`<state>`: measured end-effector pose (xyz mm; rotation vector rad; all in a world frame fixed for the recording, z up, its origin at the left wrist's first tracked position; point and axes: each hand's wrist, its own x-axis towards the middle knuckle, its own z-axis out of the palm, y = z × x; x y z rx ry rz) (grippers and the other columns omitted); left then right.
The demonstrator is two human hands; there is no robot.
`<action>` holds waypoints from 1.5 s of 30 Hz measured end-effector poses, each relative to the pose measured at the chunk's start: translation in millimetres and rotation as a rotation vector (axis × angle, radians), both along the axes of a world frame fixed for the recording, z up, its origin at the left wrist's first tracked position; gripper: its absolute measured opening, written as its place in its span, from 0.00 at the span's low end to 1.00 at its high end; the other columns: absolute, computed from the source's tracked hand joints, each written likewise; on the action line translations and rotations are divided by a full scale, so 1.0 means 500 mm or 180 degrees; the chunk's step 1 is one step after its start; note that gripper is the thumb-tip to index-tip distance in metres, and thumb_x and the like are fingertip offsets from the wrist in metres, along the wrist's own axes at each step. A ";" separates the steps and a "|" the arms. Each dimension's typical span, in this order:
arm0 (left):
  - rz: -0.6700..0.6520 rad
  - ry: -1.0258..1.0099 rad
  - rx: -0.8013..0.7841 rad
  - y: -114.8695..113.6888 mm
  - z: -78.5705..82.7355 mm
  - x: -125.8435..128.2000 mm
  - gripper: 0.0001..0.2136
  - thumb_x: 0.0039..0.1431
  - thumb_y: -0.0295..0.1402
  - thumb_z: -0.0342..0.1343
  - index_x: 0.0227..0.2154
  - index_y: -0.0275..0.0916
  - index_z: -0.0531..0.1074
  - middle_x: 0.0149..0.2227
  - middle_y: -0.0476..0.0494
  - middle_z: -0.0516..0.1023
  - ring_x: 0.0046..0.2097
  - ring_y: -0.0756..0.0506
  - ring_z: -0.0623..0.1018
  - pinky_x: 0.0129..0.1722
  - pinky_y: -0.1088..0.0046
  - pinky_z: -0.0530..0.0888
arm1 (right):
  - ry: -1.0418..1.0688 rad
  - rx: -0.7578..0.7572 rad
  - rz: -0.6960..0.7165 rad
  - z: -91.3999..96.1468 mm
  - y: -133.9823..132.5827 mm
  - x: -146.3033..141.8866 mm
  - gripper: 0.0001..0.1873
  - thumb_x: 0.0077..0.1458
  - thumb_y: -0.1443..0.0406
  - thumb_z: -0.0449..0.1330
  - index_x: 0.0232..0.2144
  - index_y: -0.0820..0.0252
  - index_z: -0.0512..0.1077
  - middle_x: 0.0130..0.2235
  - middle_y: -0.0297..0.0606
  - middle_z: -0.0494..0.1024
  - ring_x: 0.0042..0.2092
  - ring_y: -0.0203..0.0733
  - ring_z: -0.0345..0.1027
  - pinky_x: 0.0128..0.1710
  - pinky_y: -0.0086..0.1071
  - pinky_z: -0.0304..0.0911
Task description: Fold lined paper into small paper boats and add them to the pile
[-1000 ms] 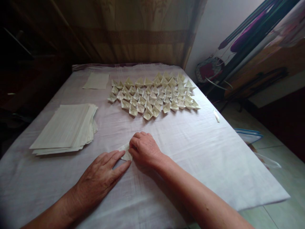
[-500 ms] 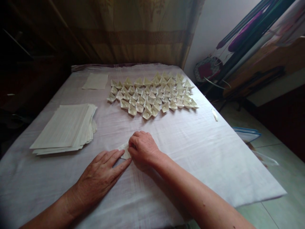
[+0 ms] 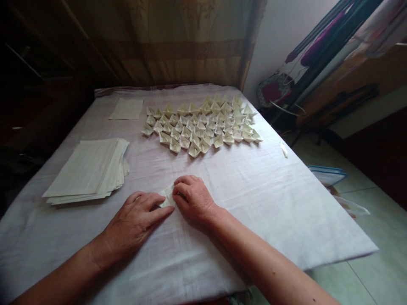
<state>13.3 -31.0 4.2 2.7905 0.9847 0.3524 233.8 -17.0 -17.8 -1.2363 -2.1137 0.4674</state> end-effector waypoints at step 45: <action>0.0212 0.0402 -0.0035 -0.013 -0.037 -0.016 0.19 0.66 0.36 0.51 0.59 0.53 0.66 0.64 0.53 0.66 0.66 0.38 0.59 0.62 0.52 0.55 | -0.0938 -0.0096 0.0204 0.015 -0.085 0.028 0.16 0.60 0.62 0.58 0.49 0.41 0.77 0.59 0.35 0.73 0.63 0.58 0.56 0.58 0.52 0.52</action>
